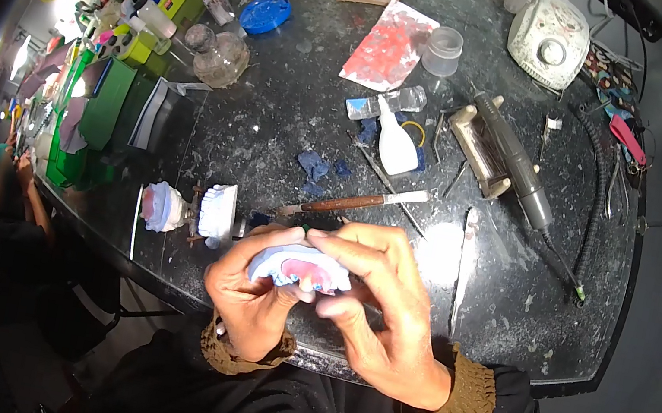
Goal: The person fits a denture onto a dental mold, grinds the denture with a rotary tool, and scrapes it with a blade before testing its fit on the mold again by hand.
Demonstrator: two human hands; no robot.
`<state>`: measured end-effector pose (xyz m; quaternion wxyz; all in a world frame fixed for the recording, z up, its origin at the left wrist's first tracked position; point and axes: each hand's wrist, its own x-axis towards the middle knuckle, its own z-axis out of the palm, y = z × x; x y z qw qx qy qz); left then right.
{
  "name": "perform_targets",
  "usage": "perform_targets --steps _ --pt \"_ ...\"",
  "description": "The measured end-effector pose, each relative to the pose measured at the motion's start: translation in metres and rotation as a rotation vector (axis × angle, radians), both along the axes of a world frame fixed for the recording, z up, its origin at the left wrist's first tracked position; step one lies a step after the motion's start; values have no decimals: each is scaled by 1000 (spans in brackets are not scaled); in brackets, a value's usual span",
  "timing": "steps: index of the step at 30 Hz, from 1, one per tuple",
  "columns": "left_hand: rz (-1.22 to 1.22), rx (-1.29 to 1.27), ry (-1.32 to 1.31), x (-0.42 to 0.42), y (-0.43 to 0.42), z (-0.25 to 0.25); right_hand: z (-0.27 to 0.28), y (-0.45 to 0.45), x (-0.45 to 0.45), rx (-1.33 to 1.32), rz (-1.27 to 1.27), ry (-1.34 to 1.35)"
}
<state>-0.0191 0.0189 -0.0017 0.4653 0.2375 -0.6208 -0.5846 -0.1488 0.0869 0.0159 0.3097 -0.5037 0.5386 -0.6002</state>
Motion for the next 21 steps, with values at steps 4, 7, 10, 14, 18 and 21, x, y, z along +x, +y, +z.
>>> perform_targets --steps 4,7,10,14,18,21 --pt "67 -317 -181 7 -11 8 5 -2 -8 1 97 78" --pt "95 -427 -197 5 -11 9 8 -2 -7 74 87 26" --pt "135 -581 -218 5 -11 3 1 -2 -4 45 113 -100" --pt "134 -643 -237 4 -8 2 -3 0 -1 61 98 -146" --pt "99 -622 -241 1 -8 -1 -8 3 5 88 52 -234" --pt "52 -647 -278 1 -11 -2 -13 4 8 92 30 -309"
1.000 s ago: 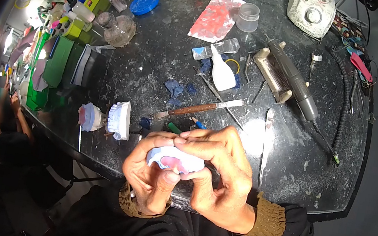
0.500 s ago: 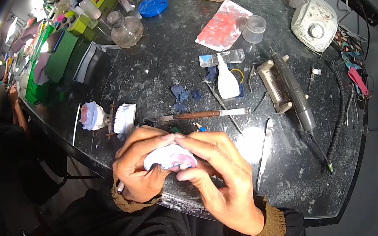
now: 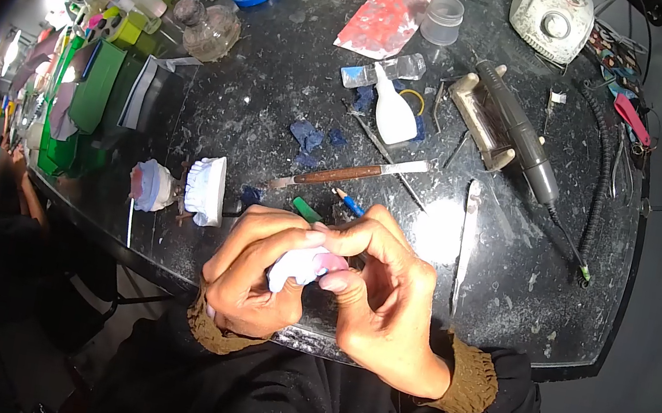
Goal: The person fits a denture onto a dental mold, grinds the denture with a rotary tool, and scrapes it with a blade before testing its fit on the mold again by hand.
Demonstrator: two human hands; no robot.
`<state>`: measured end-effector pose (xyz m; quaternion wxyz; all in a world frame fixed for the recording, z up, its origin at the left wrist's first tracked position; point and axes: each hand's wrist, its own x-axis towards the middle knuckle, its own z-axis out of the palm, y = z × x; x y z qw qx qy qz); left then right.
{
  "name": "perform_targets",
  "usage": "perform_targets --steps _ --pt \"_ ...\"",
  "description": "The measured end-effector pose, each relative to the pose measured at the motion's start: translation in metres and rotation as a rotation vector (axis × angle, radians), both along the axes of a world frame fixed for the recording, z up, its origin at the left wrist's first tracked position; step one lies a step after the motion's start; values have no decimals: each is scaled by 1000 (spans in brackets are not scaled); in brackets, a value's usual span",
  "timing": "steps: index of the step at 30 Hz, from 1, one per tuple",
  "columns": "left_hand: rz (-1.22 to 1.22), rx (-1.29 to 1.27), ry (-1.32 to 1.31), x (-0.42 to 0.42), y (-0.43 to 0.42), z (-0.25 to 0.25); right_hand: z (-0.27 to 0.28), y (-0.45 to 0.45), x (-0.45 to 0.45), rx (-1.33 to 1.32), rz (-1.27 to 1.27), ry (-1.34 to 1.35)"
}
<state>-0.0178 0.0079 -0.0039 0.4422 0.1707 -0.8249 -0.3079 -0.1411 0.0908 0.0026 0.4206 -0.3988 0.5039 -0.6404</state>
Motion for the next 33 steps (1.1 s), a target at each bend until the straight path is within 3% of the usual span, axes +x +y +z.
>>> perform_targets --steps 5,9,11,13,15,16,17,19,26,33 --pt "1 55 -37 1 -5 7 0 -1 -3 61 28 -85" --pt "-88 575 257 2 -4 -1 15 -9 0 -3 -2 -34" --pt "-173 526 192 7 -9 -1 13 -7 -8 -15 -10 327" --pt "-230 665 174 10 -8 2 21 -7 -12 -66 -37 545" --pt "-272 841 159 12 -8 12 20 -8 -13 -147 -63 654" --pt "-359 800 127 15 -16 13 19 -8 -13 -187 -75 707" --pt "-444 998 296 13 -12 15 18 -8 -13 -211 -82 748" --pt "-342 854 161 17 -9 11 16 -9 -14 -261 -93 829" --pt "-338 760 184 13 -7 4 20 -9 -14 -256 -109 835" --pt "-197 641 242 7 2 6 21 -11 -15 -34 -12 536"
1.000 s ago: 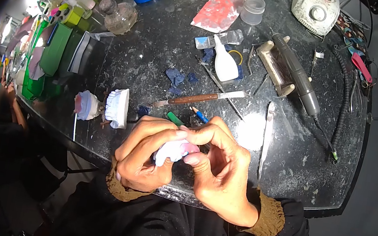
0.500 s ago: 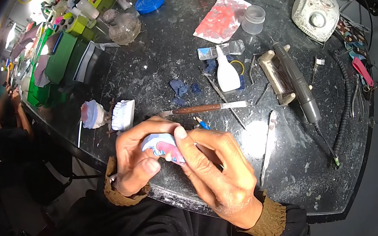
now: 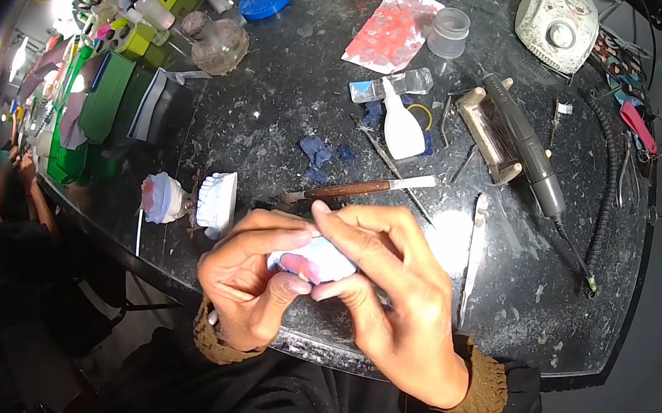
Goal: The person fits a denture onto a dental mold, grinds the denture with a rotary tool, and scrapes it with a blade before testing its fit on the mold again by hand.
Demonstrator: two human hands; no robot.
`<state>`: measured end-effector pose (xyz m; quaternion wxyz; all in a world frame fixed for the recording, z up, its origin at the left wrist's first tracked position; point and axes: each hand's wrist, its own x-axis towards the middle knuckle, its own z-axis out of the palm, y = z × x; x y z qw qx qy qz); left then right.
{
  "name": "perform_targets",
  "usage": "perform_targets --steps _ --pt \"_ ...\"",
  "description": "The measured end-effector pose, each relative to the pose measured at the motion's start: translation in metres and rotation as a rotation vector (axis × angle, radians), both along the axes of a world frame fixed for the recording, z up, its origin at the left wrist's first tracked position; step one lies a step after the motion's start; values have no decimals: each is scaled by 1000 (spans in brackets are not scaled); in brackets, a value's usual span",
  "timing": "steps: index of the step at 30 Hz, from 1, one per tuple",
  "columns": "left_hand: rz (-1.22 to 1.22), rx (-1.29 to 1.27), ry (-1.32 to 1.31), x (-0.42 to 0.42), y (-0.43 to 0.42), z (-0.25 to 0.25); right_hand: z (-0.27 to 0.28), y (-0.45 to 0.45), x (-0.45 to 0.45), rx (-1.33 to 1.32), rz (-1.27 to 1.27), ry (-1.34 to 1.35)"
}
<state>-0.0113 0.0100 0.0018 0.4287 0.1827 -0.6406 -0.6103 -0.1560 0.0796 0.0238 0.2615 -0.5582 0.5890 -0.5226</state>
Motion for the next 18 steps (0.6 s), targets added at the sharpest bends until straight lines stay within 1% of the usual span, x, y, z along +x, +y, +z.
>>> perform_targets --steps 1,4,6,9,12,13,14,16,17,18 --pt "26 -43 -4 -2 1 -1 -6 0 -1 -22 6 -78" --pt "114 -202 -17 -6 3 -2 -4 4 1 25 -11 -70" --pt "145 -285 1 -6 5 -5 -5 1 3 -27 -32 -96" --pt "127 -245 -22 -7 4 -4 -13 0 6 -100 -74 -85" --pt "116 -188 -53 -7 5 -1 -19 2 8 -101 -83 -119" --pt "117 -162 -67 -6 5 0 -17 2 8 -80 -85 -89" --pt "90 -149 -28 -4 2 -3 -12 2 8 -64 -87 -57" --pt "33 109 85 -4 3 -3 -9 2 8 -48 -86 -31" --pt "-5 101 134 -2 2 -5 -9 2 7 -47 -82 -38" --pt "-14 58 114 -1 1 -6 -9 3 6 -46 -80 -43"
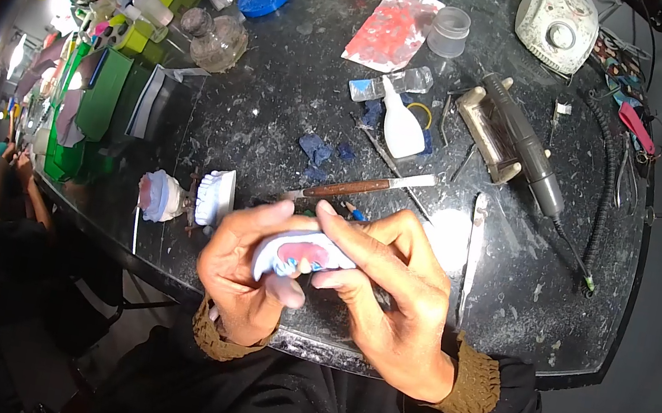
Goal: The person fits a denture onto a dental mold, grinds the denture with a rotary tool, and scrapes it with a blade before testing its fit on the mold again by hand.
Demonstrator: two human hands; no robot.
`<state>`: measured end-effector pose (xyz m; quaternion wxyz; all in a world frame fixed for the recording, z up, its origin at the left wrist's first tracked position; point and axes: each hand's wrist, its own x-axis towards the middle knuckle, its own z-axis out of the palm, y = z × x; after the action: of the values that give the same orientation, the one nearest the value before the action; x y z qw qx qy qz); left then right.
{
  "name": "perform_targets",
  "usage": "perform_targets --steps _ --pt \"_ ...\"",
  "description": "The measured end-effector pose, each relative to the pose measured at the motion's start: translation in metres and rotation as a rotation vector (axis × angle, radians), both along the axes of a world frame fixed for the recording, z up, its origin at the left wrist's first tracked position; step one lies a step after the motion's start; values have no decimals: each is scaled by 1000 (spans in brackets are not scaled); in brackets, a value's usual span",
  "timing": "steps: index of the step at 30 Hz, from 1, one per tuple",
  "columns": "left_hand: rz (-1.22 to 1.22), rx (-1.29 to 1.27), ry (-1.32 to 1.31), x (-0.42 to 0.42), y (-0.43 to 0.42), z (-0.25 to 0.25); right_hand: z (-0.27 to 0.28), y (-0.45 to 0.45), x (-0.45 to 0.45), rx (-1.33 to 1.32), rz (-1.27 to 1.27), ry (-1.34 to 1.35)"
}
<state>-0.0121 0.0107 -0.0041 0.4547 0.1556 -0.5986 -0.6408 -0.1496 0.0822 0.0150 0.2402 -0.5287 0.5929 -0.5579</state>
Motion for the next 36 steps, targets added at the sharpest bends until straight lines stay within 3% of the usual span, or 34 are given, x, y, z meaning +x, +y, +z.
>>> perform_targets --steps 22,28,31,34,36 --pt "91 -183 -229 16 -9 3 11 1 -5 -86 83 153" --pt "121 -176 -182 10 -5 5 6 1 -1 -169 13 268" --pt "86 -197 -174 10 -7 5 4 2 1 -172 -19 288" --pt "-10 -32 -108 11 -3 3 6 2 1 -177 -21 301" --pt "-247 87 -54 9 -8 6 9 1 -2 -203 2 325"
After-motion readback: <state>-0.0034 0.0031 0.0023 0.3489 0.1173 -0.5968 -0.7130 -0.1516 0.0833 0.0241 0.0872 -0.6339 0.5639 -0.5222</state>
